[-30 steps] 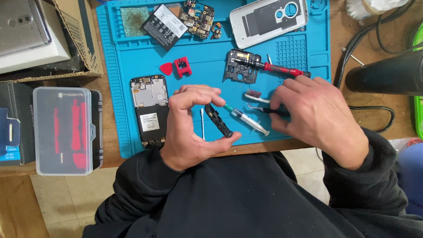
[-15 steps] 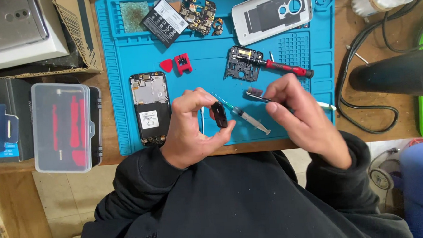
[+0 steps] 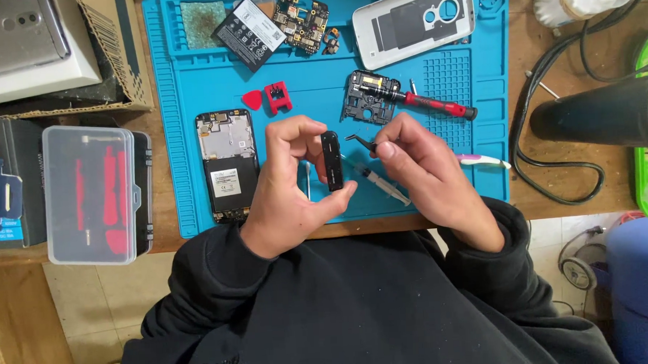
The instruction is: Cleaning a mobile phone motherboard and frame using a toothbrush and cotton swab, then applying liquid from a syringe.
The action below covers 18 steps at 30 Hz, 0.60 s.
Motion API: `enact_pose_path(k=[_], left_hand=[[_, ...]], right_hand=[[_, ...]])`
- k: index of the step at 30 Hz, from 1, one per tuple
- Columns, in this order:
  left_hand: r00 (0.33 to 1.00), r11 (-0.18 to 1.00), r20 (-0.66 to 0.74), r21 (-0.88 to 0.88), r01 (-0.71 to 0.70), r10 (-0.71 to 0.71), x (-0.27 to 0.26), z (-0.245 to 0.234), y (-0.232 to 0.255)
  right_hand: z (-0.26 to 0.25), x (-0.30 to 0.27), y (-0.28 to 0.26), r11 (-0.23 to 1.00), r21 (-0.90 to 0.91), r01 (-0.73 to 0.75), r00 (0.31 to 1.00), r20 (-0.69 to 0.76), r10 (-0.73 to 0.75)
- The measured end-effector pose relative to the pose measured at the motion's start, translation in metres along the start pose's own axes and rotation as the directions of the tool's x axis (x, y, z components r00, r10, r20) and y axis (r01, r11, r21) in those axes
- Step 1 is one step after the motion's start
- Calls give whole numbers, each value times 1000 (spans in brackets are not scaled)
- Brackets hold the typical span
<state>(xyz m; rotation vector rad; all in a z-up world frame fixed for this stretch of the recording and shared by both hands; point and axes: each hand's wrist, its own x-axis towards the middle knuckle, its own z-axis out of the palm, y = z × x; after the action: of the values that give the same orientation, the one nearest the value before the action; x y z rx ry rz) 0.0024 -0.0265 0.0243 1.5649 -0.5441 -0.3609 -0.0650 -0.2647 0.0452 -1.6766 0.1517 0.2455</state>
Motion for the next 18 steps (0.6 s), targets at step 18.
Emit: enact_pose_path(k=[18], left_hand=[[997, 995, -19, 67, -71, 72, -1, 2, -2]], right_hand=[[0, 0, -4, 991, -133, -33, 999, -7, 32]])
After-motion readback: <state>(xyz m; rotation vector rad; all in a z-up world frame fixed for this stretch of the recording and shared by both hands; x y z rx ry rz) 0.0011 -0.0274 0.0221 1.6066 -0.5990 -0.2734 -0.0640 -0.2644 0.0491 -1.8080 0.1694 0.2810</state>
